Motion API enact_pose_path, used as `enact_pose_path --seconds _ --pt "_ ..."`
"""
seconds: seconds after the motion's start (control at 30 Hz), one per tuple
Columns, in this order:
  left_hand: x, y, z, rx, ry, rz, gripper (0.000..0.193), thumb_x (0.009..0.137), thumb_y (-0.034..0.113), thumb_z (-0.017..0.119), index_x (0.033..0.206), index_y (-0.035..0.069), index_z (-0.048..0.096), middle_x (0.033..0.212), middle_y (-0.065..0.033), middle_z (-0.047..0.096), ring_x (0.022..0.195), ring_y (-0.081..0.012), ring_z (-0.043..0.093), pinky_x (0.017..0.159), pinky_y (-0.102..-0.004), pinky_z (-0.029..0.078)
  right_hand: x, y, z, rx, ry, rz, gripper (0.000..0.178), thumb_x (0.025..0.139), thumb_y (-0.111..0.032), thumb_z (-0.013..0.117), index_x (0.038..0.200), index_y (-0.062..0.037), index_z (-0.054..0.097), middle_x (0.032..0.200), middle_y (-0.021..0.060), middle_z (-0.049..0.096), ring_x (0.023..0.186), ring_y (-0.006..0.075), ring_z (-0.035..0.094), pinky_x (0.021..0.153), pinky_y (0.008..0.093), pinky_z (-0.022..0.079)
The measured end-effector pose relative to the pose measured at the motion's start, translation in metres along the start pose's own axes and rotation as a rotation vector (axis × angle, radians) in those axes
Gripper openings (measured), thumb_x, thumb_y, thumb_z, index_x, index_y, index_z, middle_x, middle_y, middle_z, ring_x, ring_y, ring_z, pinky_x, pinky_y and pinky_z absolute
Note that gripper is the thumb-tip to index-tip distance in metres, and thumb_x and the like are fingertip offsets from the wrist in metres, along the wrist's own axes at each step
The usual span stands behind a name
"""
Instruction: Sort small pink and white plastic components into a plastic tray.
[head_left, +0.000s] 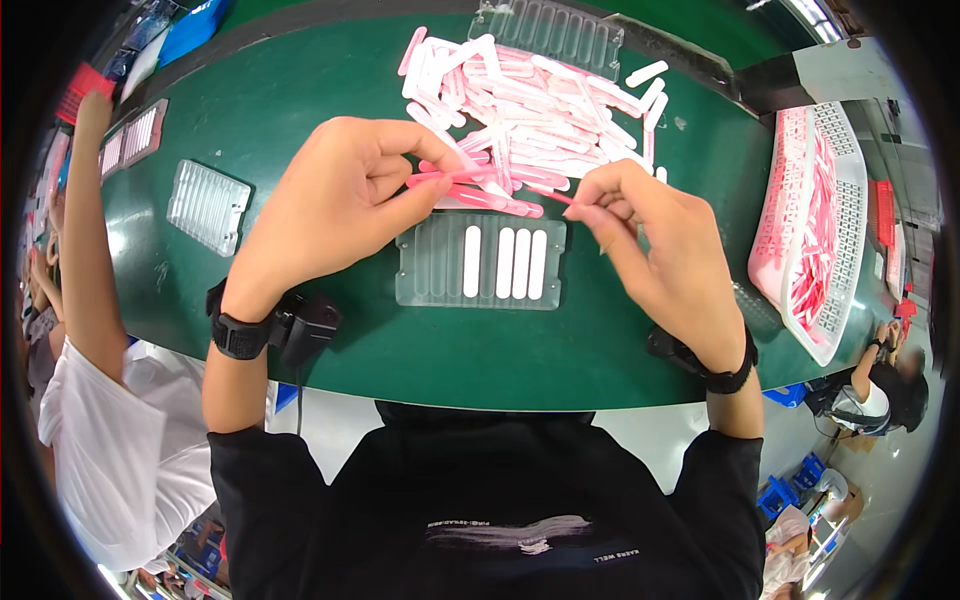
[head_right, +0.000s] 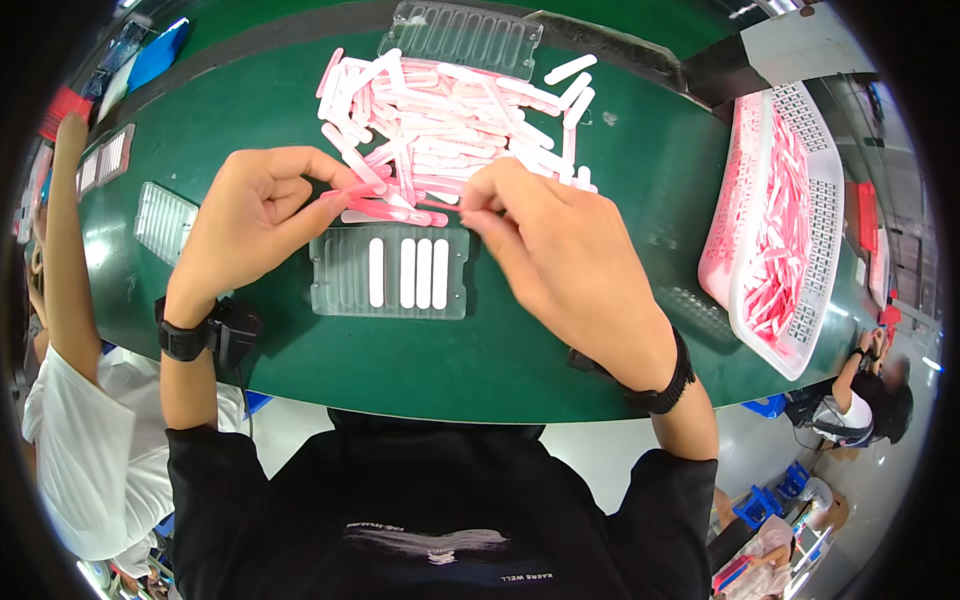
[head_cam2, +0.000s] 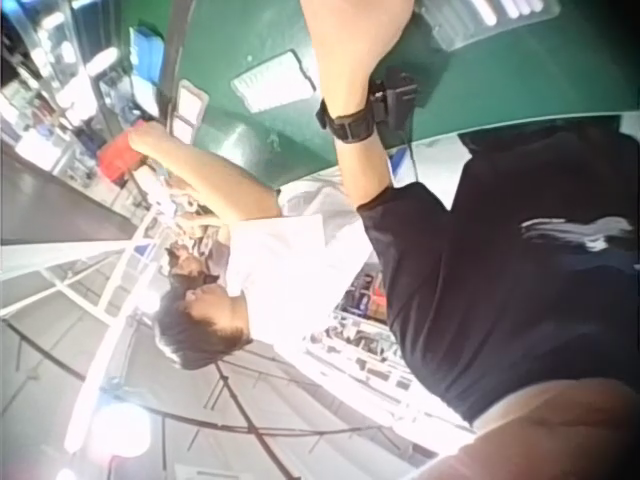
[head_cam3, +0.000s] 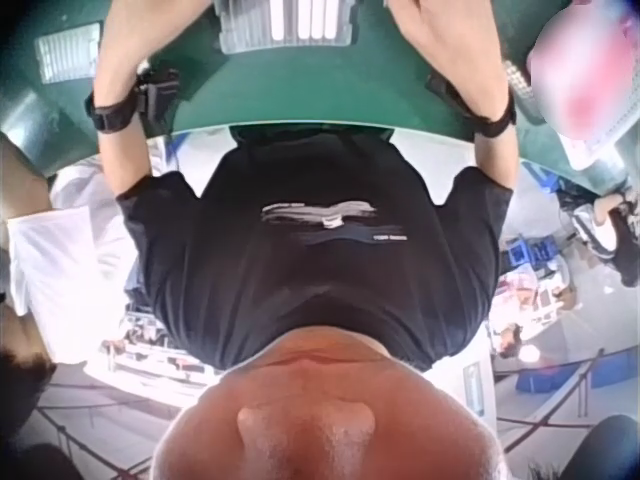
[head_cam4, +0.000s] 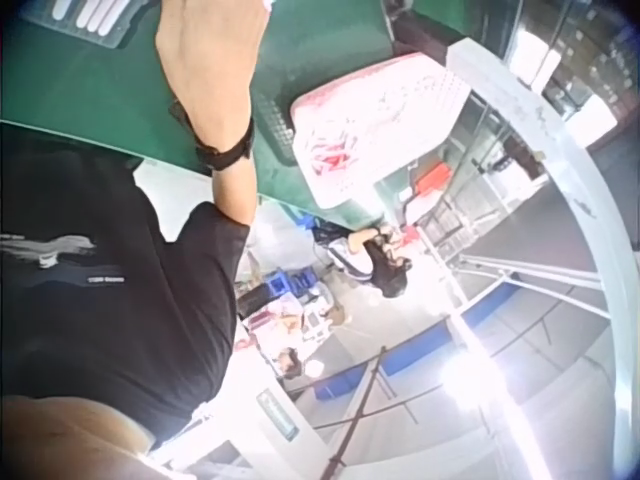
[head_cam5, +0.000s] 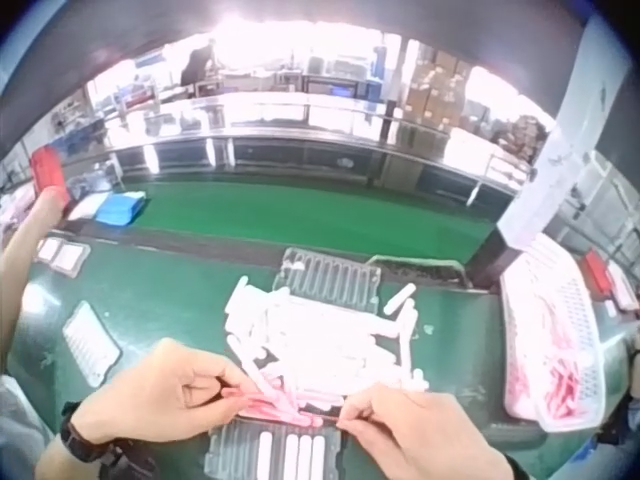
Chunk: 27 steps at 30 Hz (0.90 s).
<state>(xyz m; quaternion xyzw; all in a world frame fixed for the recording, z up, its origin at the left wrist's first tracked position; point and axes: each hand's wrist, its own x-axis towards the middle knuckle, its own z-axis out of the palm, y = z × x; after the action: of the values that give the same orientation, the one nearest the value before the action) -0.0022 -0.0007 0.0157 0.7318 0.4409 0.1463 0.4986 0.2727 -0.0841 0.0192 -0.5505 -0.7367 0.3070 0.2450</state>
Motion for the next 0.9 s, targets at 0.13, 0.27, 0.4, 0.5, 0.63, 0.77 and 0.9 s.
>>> enact_pose_path --seconds 0.13,0.27,0.4,0.5,0.63,0.77,0.9 --pt "-0.007 -0.008 -0.009 0.269 -0.092 0.269 0.017 0.087 -0.001 0.074 0.102 0.006 0.079 0.052 0.0024 0.031 0.051 -0.0077 0.026 0.050 -0.0298 0.025 0.000 0.001 0.015 -0.114 0.072 -0.276 0.010 0.092 -0.003 0.071 0.101 -0.0055 0.067 0.096 0.0078 0.068 0.081 0.0267 0.069 0.068 0.0382 0.054" --pt "-0.008 -0.014 0.002 0.284 -0.099 0.384 0.017 0.086 0.002 0.076 0.100 0.011 0.080 0.053 0.0000 0.032 0.049 -0.0138 0.026 0.050 -0.0319 0.026 -0.003 0.001 0.025 -0.250 0.119 -0.531 0.025 0.073 -0.005 0.074 0.098 -0.0070 0.071 0.092 0.0015 0.065 0.082 0.0201 0.067 0.066 0.0333 0.056" --pt "-0.011 -0.007 0.004 0.316 -0.010 0.373 0.018 0.086 0.004 0.078 0.102 0.011 0.080 0.054 -0.0018 0.031 0.049 -0.0153 0.026 0.050 -0.0336 0.025 -0.005 -0.002 0.027 -0.289 -0.043 -0.479 0.020 0.081 -0.011 0.078 0.100 -0.0065 0.072 0.092 0.0016 0.060 0.078 0.0203 0.065 0.065 0.0344 0.055" --pt "-0.016 0.007 0.005 0.335 0.064 0.268 0.022 0.085 0.010 0.082 0.107 0.012 0.078 0.054 -0.0025 0.030 0.049 -0.0165 0.026 0.050 -0.0356 0.023 -0.006 -0.006 0.025 -0.272 -0.126 -0.409 0.024 0.085 -0.018 0.081 0.104 -0.0069 0.072 0.090 0.0014 0.057 0.077 0.0200 0.064 0.064 0.0349 0.054" --pt "-0.017 0.000 0.008 0.406 0.031 0.195 0.033 0.079 0.020 0.090 0.107 0.012 0.074 0.055 -0.0017 0.028 0.050 -0.0165 0.025 0.052 -0.0370 0.022 -0.008 -0.008 0.022 -0.291 -0.173 -0.402 0.035 0.085 -0.025 0.084 0.115 -0.0091 0.073 0.089 0.0008 0.055 0.076 0.0190 0.064 0.063 0.0351 0.053" --pt "-0.014 -0.002 0.003 0.383 -0.029 0.116 0.035 0.076 0.023 0.092 0.102 0.012 0.071 0.054 -0.0017 0.029 0.051 -0.0187 0.027 0.052 -0.0382 0.024 -0.006 -0.008 0.015 -0.376 -0.178 -0.399 0.046 0.084 -0.027 0.084 0.126 -0.0114 0.072 0.094 0.0009 0.056 0.077 0.0185 0.063 0.065 0.0344 0.053" --pt "-0.014 -0.007 0.003 0.386 -0.055 0.150 0.036 0.075 0.024 0.092 0.101 0.012 0.070 0.053 -0.0025 0.032 0.050 -0.0197 0.029 0.053 -0.0388 0.025 -0.006 -0.010 0.017 -0.387 -0.284 -0.350 0.057 0.083 -0.029 0.085 0.135 -0.0141 0.070 0.101 0.0023 0.056 0.081 0.0177 0.062 0.068 0.0332 0.054"
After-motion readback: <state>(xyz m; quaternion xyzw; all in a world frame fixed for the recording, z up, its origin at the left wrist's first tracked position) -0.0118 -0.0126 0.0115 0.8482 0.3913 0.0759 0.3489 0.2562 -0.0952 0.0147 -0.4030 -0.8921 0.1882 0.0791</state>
